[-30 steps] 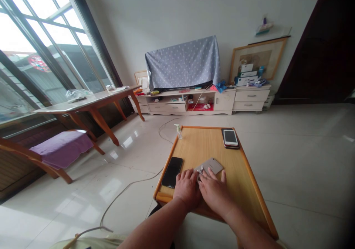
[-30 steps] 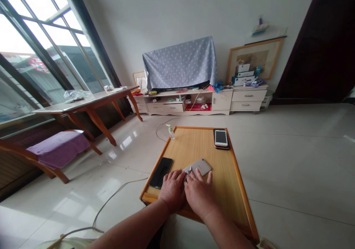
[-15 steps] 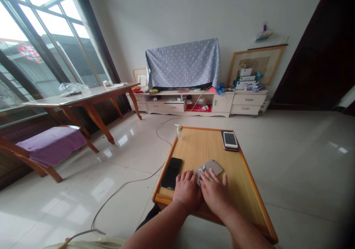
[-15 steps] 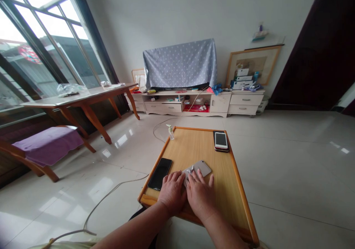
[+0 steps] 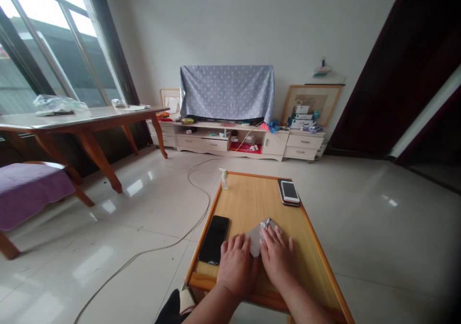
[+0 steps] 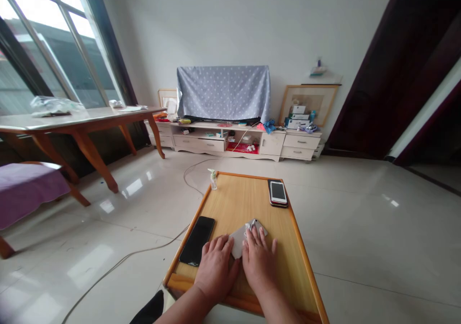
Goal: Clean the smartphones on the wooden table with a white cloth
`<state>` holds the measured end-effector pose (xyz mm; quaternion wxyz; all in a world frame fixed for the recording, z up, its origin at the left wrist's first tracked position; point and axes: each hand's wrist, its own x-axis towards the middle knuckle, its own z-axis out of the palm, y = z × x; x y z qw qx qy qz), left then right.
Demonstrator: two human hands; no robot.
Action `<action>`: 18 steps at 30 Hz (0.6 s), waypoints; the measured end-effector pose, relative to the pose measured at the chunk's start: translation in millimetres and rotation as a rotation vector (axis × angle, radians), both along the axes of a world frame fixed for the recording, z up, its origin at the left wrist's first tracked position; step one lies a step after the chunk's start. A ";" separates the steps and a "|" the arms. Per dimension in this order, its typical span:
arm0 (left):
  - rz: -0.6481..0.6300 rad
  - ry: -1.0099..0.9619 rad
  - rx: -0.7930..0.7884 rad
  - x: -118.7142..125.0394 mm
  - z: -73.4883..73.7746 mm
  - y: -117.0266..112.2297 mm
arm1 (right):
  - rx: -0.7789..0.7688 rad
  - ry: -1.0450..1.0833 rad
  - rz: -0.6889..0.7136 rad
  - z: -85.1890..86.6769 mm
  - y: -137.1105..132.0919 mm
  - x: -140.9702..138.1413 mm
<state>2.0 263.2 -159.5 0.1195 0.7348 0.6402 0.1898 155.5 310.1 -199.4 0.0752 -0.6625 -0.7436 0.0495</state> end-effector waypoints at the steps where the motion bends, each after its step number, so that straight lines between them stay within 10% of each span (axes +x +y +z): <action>1: 0.002 -0.005 0.004 -1.1 -0.9 0.3 | 0.001 -0.002 0.001 1.6 -0.4 -1.4; 18: -0.028 -0.045 -0.012 -21.7 -5.9 1.6 | 0.024 -0.071 -0.045 -1.0 0.7 -21.1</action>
